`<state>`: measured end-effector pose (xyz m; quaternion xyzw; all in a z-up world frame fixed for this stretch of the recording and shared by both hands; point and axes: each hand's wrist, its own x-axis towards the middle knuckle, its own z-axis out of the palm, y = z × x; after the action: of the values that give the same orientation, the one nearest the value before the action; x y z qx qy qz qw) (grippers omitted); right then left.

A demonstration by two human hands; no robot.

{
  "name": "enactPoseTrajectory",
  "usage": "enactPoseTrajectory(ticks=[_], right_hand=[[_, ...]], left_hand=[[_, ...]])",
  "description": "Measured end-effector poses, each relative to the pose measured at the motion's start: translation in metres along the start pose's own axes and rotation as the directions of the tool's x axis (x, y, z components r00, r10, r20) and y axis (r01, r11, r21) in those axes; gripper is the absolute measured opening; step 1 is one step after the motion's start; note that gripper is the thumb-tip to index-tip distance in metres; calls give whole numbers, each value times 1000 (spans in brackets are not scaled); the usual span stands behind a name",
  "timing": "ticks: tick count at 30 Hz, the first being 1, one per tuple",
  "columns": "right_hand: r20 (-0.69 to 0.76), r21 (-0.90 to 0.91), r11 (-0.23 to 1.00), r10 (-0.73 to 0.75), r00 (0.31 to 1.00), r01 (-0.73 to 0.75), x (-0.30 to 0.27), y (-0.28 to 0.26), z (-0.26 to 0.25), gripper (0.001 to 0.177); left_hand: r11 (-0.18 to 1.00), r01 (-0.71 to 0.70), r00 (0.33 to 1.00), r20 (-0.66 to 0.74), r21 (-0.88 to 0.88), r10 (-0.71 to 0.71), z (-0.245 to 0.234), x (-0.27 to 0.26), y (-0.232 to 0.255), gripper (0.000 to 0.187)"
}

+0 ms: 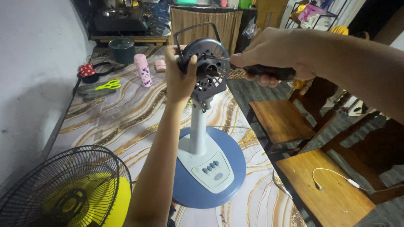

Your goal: The person uses a screwdriver to tighten screws on the rear housing of a standing fan. They repeatedly rotate the housing and apply the tool to secure the assembly while holding the fan steady with the other hand.

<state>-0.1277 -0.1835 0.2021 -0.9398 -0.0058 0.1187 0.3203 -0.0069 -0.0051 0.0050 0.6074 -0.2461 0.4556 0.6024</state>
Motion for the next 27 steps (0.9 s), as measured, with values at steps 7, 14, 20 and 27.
enactPoseTrajectory(ticks=[7, 14, 20, 27], right_hand=[[5, -685, 723, -124, 992, 94, -6, 2, 9, 43], [47, -995, 45, -587, 809, 90, -24, 28, 15, 55], [197, -933, -346, -729, 655, -103, -18, 44, 15, 51], [-50, -759, 635, -276, 960, 143, -6, 8, 8, 31]], left_hand=[[990, 67, 997, 30, -126, -64, -3, -1, -7, 28], [982, 152, 988, 46, -111, -148, -3, 4, -1, 30], [952, 216, 976, 86, -217, -201, -4, 1, 9, 27], [999, 36, 999, 40, -31, -35, -2, 4, -7, 29]])
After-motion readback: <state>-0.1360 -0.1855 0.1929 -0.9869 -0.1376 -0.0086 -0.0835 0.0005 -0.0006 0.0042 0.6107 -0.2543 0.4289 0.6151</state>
